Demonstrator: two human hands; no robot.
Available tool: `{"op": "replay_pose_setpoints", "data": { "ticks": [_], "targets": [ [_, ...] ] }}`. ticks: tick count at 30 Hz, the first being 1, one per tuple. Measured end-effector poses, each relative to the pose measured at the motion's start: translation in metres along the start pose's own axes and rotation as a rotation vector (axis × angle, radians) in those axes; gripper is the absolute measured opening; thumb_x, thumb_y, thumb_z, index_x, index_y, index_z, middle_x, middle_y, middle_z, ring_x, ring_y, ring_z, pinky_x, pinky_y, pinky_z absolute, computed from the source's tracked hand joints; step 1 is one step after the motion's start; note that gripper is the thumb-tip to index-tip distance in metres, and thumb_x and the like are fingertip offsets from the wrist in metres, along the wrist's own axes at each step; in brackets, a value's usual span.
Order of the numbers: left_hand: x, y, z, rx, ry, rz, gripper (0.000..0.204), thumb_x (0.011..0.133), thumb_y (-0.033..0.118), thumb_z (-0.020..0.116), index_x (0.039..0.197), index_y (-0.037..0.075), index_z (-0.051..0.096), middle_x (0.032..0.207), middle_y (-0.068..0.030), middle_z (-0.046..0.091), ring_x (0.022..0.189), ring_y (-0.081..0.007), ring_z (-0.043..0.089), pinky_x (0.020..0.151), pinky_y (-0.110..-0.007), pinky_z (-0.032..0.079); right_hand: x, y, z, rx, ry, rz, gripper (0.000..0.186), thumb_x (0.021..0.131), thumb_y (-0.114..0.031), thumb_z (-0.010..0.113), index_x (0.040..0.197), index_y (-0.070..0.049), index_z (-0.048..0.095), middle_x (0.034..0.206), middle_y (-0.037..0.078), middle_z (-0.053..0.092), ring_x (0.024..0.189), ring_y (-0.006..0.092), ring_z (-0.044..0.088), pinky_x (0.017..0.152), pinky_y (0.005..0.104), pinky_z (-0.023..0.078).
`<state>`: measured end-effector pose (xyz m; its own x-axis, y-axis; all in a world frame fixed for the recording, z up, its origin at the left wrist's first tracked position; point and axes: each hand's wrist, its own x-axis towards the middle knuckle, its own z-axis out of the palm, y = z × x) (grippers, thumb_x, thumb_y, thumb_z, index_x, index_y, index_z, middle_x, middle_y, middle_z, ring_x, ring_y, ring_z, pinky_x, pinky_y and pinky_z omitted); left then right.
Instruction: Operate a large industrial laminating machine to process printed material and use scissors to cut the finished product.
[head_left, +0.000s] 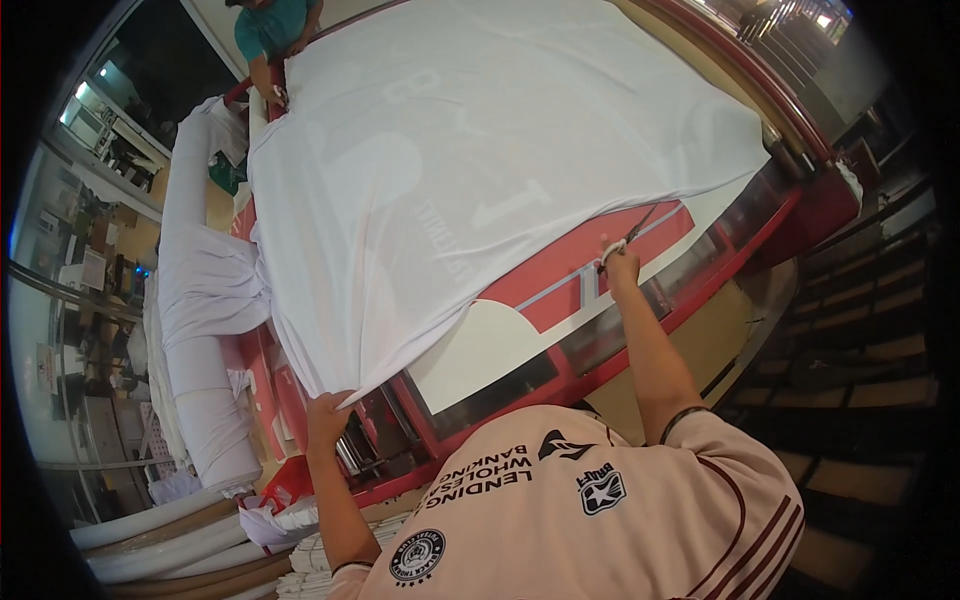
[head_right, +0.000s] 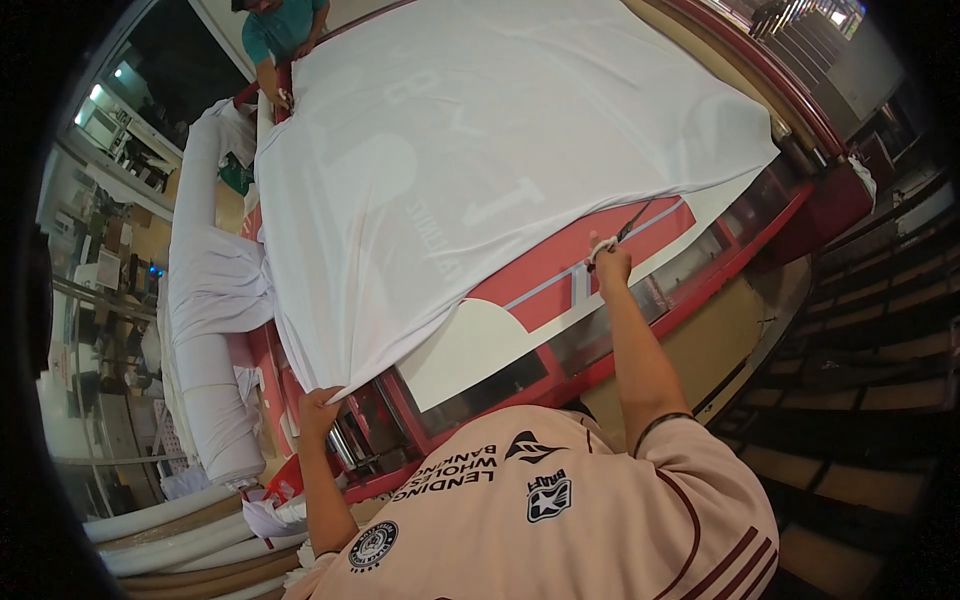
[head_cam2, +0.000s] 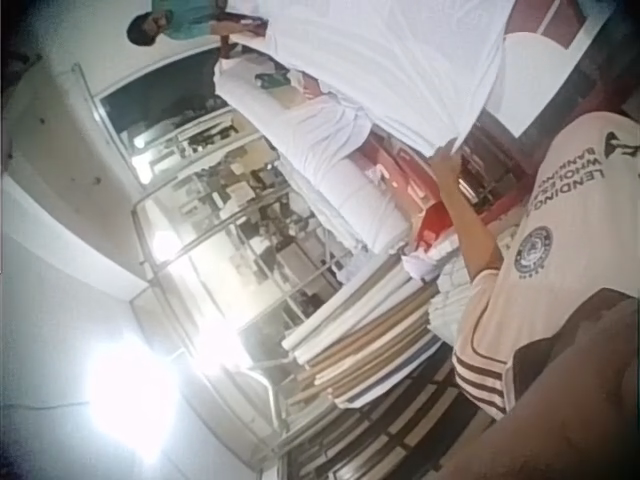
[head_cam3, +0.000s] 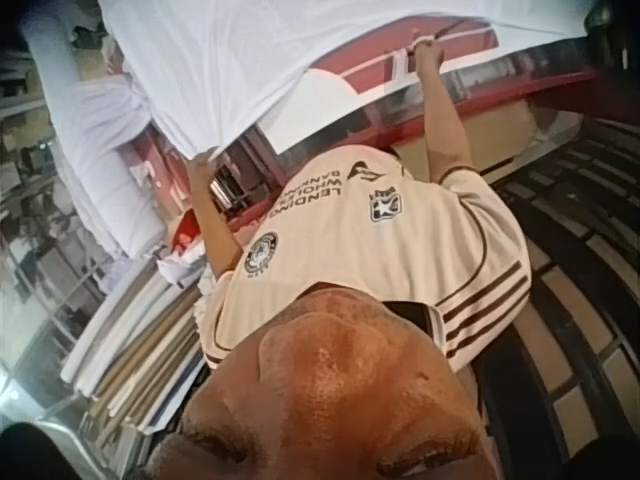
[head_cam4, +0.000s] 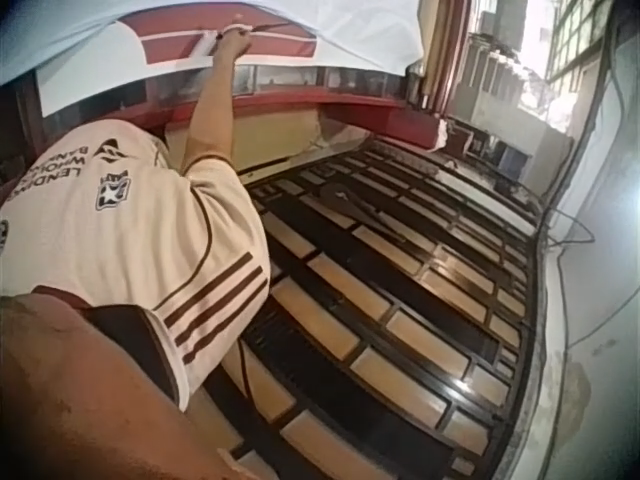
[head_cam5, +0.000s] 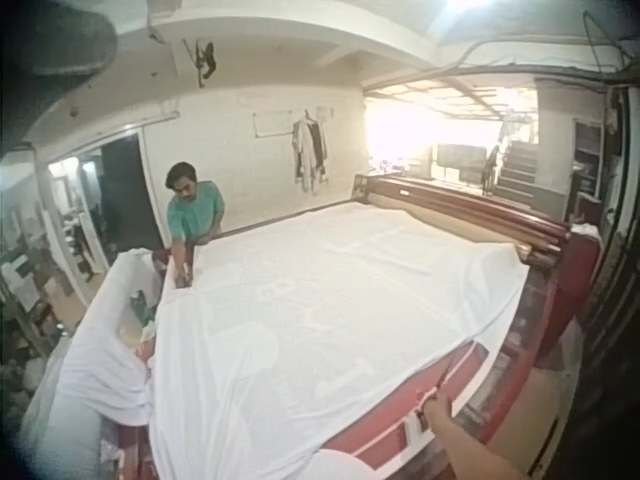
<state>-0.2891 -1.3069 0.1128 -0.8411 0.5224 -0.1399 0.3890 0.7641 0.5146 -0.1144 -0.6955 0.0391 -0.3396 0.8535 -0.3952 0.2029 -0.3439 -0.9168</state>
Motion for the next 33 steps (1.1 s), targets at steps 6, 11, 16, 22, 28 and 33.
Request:
{"op": "replay_pose_setpoints", "data": {
  "ticks": [6, 11, 16, 22, 28, 33],
  "targets": [
    [-0.026, -0.022, 0.009, -0.176, 0.043, -0.066, 0.028, 0.074, 0.016, 0.08, 0.1, 0.008, 0.078, 0.074, -0.012, 0.065, 0.066, -0.0219, 0.06, 0.061, -0.034, 0.043, 0.078, -0.002, 0.001, -0.676, 0.478, -0.066, 0.06, 0.077, -0.058, 0.079, 0.075, 0.001, 0.071, 0.076, 0.018, 0.071, 0.074, 0.0269, 0.072, 0.069, 0.0389, 0.055],
    [-0.039, -0.031, -0.002, -0.159, 0.186, -0.084, 0.03, 0.07, 0.02, 0.082, 0.095, 0.003, 0.077, 0.087, -0.0147, 0.073, 0.074, -0.0225, 0.066, 0.068, -0.034, 0.05, 0.107, -0.031, -0.014, -0.351, 0.378, 0.024, 0.053, 0.08, -0.05, 0.077, 0.081, 0.003, 0.07, 0.076, 0.018, 0.07, 0.067, 0.0271, 0.071, 0.064, 0.0371, 0.055],
    [-0.035, 0.01, -0.004, 0.044, -0.01, -0.392, 0.031, 0.072, 0.019, 0.08, 0.1, 0.006, 0.077, 0.093, -0.0183, 0.074, 0.084, -0.0274, 0.072, 0.078, -0.036, 0.055, 0.121, -0.039, -0.107, -0.696, 0.683, -0.053, 0.05, 0.085, -0.044, 0.064, 0.095, 0.004, 0.072, 0.096, 0.026, 0.071, 0.093, 0.0413, 0.07, 0.08, 0.0469, 0.055],
    [-0.021, 0.072, 0.009, 0.138, -0.016, -0.187, 0.036, 0.078, 0.012, 0.073, 0.113, 0.013, 0.075, 0.097, -0.0231, 0.072, 0.098, -0.0339, 0.072, 0.086, -0.039, 0.055, 0.117, -0.037, -0.208, -0.849, 0.588, 0.11, 0.044, 0.089, -0.039, 0.06, 0.107, 0.0, 0.072, 0.114, 0.025, 0.068, 0.109, 0.0412, 0.066, 0.092, 0.0481, 0.052],
    [-0.007, 0.09, 0.012, 0.374, -0.121, -0.166, 0.034, 0.076, 0.018, 0.073, 0.11, 0.016, 0.076, 0.088, -0.0224, 0.071, 0.084, -0.0366, 0.071, 0.078, -0.043, 0.056, 0.125, -0.07, -0.234, -1.053, 0.473, 0.071, 0.032, 0.085, -0.028, 0.066, 0.101, -0.001, 0.073, 0.109, 0.025, 0.07, 0.104, 0.0421, 0.067, 0.091, 0.0472, 0.053],
    [-0.01, 0.104, 0.022, 0.391, -0.052, -0.085, 0.029, 0.073, 0.019, 0.074, 0.102, 0.015, 0.078, 0.084, -0.0219, 0.07, 0.079, -0.0408, 0.069, 0.072, -0.046, 0.054, 0.199, -0.105, -0.223, -0.992, 0.633, -0.163, 0.034, 0.088, -0.035, 0.067, 0.095, -0.003, 0.074, 0.1, 0.019, 0.074, 0.091, 0.037, 0.072, 0.085, 0.0449, 0.056]
  ]
}}
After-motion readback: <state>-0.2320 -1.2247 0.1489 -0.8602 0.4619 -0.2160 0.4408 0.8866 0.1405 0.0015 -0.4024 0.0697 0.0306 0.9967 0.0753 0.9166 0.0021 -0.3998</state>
